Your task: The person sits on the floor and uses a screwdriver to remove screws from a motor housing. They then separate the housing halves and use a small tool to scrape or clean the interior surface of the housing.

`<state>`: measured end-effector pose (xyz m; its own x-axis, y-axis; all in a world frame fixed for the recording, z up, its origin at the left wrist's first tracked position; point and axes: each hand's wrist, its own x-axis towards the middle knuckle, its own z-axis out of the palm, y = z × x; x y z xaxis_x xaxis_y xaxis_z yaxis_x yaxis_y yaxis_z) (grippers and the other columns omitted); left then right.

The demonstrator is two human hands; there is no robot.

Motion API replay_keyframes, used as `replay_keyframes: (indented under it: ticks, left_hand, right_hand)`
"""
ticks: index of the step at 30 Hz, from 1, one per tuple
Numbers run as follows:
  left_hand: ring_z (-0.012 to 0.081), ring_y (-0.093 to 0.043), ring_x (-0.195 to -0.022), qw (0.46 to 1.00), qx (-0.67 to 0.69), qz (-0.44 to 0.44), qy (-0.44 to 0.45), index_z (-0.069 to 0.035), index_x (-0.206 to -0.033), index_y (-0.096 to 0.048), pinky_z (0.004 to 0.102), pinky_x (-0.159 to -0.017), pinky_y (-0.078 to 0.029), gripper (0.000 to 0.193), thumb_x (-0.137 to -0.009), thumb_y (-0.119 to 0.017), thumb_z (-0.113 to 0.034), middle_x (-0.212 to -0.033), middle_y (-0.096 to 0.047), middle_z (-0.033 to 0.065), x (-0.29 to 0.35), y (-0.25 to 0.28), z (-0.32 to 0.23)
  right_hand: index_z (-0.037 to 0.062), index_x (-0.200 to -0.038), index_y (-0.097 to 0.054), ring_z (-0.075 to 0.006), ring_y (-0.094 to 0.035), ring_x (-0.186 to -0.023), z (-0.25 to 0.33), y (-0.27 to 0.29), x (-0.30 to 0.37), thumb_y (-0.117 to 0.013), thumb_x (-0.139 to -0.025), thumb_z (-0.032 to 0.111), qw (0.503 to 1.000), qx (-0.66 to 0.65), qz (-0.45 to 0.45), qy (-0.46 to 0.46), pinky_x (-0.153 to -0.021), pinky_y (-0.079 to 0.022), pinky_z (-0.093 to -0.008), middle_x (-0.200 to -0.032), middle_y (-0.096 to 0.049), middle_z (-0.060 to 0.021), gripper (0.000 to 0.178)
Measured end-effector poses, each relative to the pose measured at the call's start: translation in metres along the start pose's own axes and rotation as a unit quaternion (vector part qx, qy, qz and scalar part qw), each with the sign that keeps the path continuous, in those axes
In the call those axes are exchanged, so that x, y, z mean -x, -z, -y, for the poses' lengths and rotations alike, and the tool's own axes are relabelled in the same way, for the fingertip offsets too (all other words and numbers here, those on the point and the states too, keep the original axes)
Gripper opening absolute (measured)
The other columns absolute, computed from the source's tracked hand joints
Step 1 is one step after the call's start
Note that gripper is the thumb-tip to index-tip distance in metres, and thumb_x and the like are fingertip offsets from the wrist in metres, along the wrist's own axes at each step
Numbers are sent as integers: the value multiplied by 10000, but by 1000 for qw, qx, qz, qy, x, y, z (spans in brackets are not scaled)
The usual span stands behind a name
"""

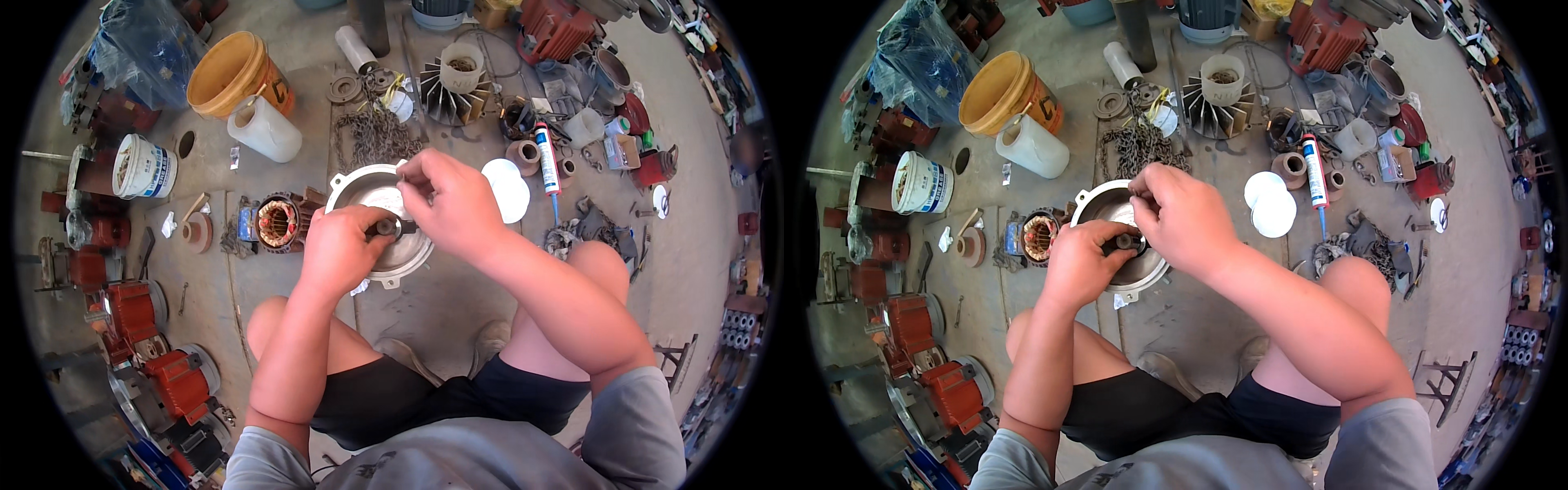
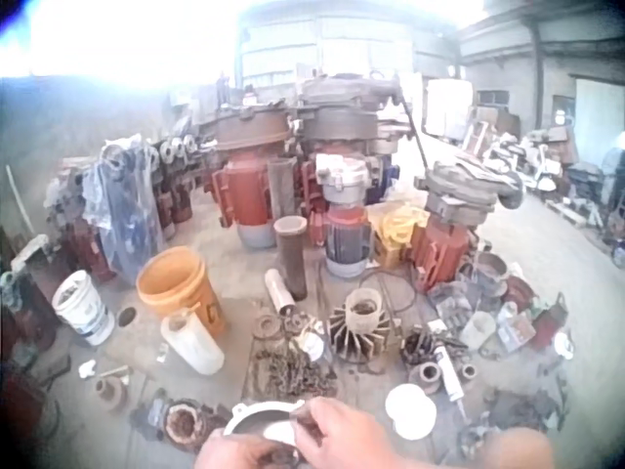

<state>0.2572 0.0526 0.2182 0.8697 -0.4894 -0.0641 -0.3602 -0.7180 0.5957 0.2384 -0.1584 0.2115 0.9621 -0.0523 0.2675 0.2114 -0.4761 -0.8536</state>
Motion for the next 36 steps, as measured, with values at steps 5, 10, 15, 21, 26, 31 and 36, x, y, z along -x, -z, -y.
replay_keyframes:
  ticks: [5,10,15,21,26,31,36]
  left_hand:
    - [360,-806,-1050,1000,-17,-5,-8,-112,-1167,-883,457,-991,-587,311,-873,-933,-198,-1134,-857,130,3,-2,8]
    - [306,-794,-1050,1000,-3,0,-1,-155,-1150,-894,444,-998,-496,283,-877,-933,-217,-1099,-861,80,2,-2,6]
    - [302,-793,-1012,1000,-3,-3,-6,-152,-1129,-897,434,-975,-493,274,-864,-939,-206,-1072,-861,72,0,0,5]
    - [310,-798,-1003,1000,-2,-7,-13,-149,-1129,-899,441,-970,-506,281,-857,-942,-208,-1069,-863,78,1,-1,8]
    - [312,-799,-1012,1000,-2,-10,-4,-147,-1134,-897,449,-973,-509,281,-866,-935,-222,-1077,-863,84,3,-2,8]
    - [311,-795,-1036,1000,-10,1,0,-144,-1137,-893,458,-983,-502,278,-874,-928,-226,-1087,-861,91,2,1,5]
    - [315,-792,-1050,1000,0,-4,-7,-134,-1136,-886,461,-985,-500,278,-872,-926,-209,-1091,-860,93,4,0,8]
  right_hand:
    - [99,-1041,-728,-346,-777,-884,7,22,34,-821,-920,116,987,70,97,105,-745,-632,-451,-983,-761,-94,153]
    - [138,-1027,-738,-263,-759,-847,3,33,55,-849,-870,136,960,102,120,233,-703,-627,-411,-946,-725,-27,193]
    - [137,-1043,-749,-218,-764,-836,2,33,54,-836,-874,138,946,111,133,272,-677,-632,-375,-954,-733,-6,190]
    - [132,-1035,-750,-209,-768,-829,2,27,55,-835,-867,143,944,106,135,281,-673,-638,-375,-971,-743,-8,188]
    - [124,-1038,-757,-224,-772,-820,2,25,56,-855,-877,137,948,92,135,272,-676,-641,-382,-963,-747,-13,188]
    - [125,-1049,-770,-249,-784,-837,4,23,55,-878,-863,109,960,80,125,238,-698,-651,-387,-999,-774,-18,216]
    - [110,-1062,-774,-289,-791,-838,7,23,45,-871,-875,87,967,65,111,218,-722,-652,-415,-1002,-794,-50,212]
